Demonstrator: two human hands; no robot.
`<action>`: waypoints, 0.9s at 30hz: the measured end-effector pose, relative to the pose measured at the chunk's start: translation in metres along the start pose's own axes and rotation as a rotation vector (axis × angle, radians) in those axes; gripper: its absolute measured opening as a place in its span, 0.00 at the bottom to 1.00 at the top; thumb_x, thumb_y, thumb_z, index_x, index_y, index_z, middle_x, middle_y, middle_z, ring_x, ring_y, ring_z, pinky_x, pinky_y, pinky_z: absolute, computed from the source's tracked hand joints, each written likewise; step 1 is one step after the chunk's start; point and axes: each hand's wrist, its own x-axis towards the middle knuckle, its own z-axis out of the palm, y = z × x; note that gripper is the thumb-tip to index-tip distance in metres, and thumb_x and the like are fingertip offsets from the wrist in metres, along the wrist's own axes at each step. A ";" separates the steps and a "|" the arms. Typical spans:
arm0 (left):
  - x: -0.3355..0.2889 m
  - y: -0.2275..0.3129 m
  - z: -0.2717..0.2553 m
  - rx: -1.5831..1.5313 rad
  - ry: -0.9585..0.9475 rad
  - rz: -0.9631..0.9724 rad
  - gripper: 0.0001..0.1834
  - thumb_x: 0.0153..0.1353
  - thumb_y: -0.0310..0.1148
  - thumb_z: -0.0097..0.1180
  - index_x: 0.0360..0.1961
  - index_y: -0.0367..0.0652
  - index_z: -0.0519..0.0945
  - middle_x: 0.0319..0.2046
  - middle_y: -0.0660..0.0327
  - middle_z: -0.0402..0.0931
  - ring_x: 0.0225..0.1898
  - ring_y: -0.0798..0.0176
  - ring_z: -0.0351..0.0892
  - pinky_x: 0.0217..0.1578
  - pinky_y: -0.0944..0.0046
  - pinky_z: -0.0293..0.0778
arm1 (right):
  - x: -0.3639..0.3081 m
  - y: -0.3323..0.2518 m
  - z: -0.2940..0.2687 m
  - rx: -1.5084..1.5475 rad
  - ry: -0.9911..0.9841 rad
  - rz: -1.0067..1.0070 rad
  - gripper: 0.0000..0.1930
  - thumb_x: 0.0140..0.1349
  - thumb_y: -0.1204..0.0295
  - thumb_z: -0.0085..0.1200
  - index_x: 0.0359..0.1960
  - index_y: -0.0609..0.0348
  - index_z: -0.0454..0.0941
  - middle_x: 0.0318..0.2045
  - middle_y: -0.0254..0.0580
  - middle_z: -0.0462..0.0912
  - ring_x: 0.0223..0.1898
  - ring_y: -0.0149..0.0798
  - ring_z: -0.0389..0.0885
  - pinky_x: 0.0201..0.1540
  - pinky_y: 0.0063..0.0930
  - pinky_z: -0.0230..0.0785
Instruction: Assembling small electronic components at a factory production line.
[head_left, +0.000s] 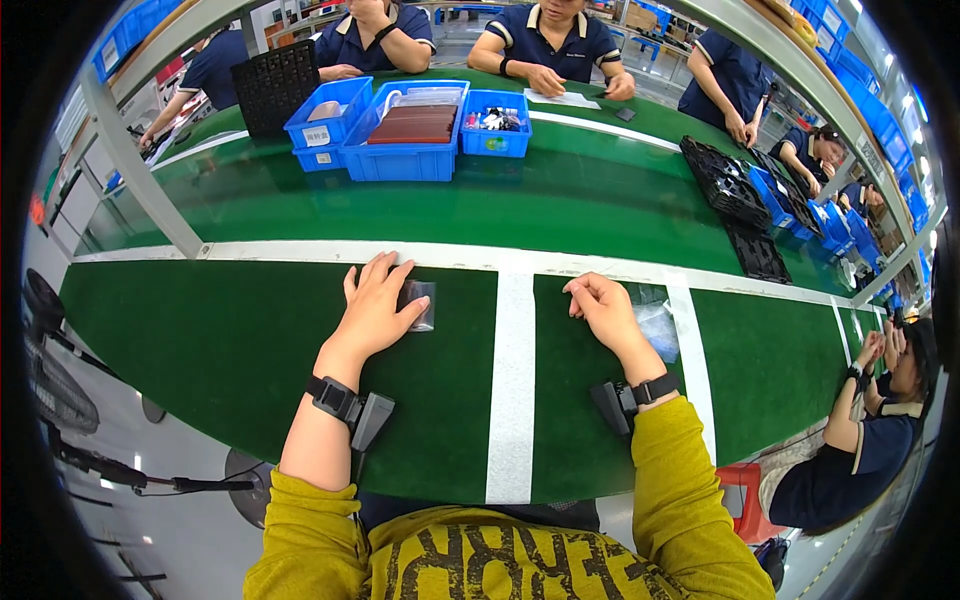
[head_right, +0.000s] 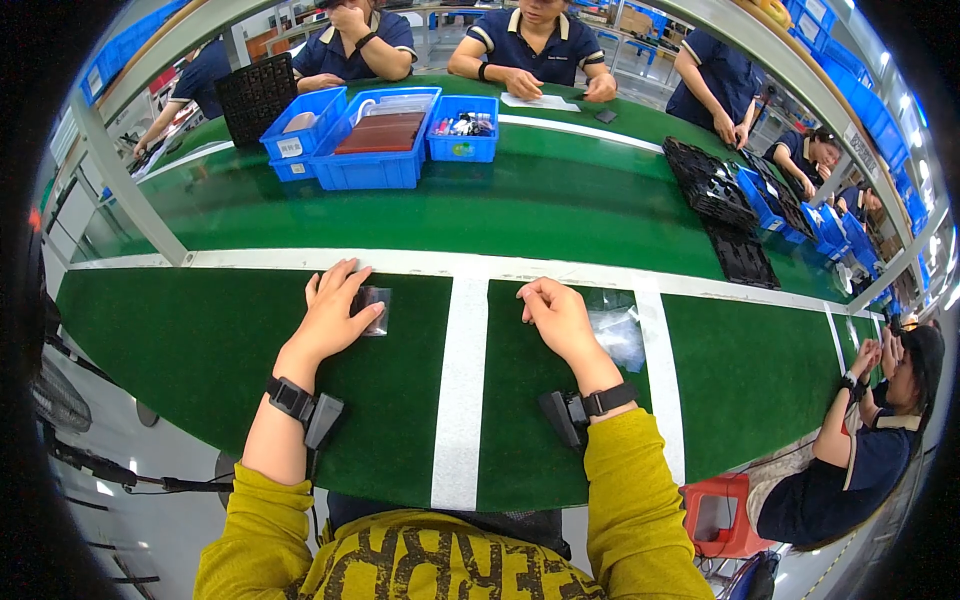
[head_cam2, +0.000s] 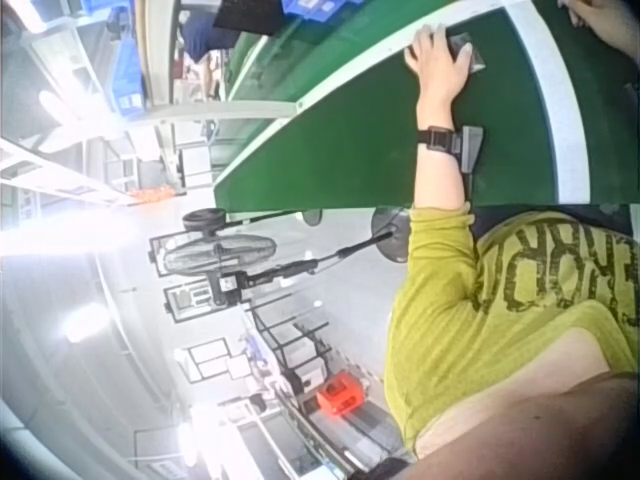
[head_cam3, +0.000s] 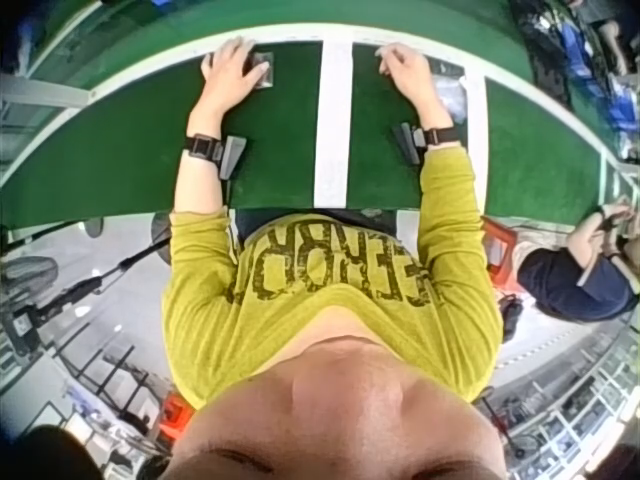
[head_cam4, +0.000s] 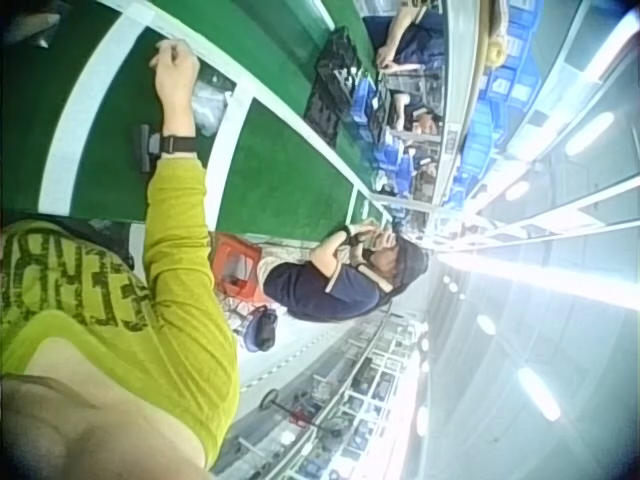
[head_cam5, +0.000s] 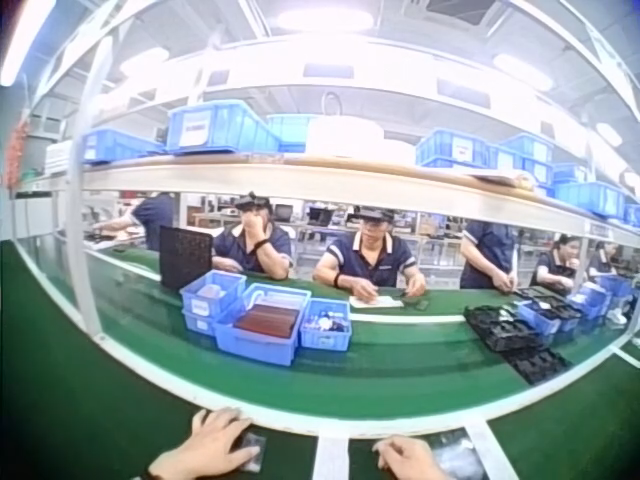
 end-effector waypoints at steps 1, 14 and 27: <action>0.000 0.000 -0.001 -0.010 -0.015 -0.012 0.29 0.53 0.43 0.55 0.56 0.44 0.67 0.60 0.50 0.56 0.64 0.53 0.49 0.62 0.46 0.37 | 0.000 -0.001 0.000 -0.006 0.004 0.003 0.09 0.60 0.71 0.47 0.31 0.64 0.75 0.18 0.34 0.76 0.21 0.26 0.73 0.26 0.20 0.65; -0.006 -0.003 -0.024 -0.096 -0.125 0.092 0.49 0.30 0.51 0.70 0.56 0.42 0.66 0.63 0.48 0.49 0.67 0.51 0.41 0.64 0.49 0.35 | -0.001 -0.002 0.000 -0.014 0.008 -0.017 0.08 0.60 0.71 0.47 0.31 0.63 0.76 0.17 0.35 0.76 0.21 0.26 0.73 0.26 0.20 0.65; -0.003 -0.017 -0.027 -0.173 -0.189 0.018 0.36 0.33 0.43 0.71 0.48 0.49 0.72 0.63 0.46 0.49 0.67 0.49 0.41 0.64 0.50 0.36 | -0.001 -0.002 0.000 -0.038 0.016 -0.024 0.08 0.59 0.71 0.47 0.31 0.63 0.76 0.17 0.36 0.76 0.21 0.27 0.73 0.25 0.21 0.65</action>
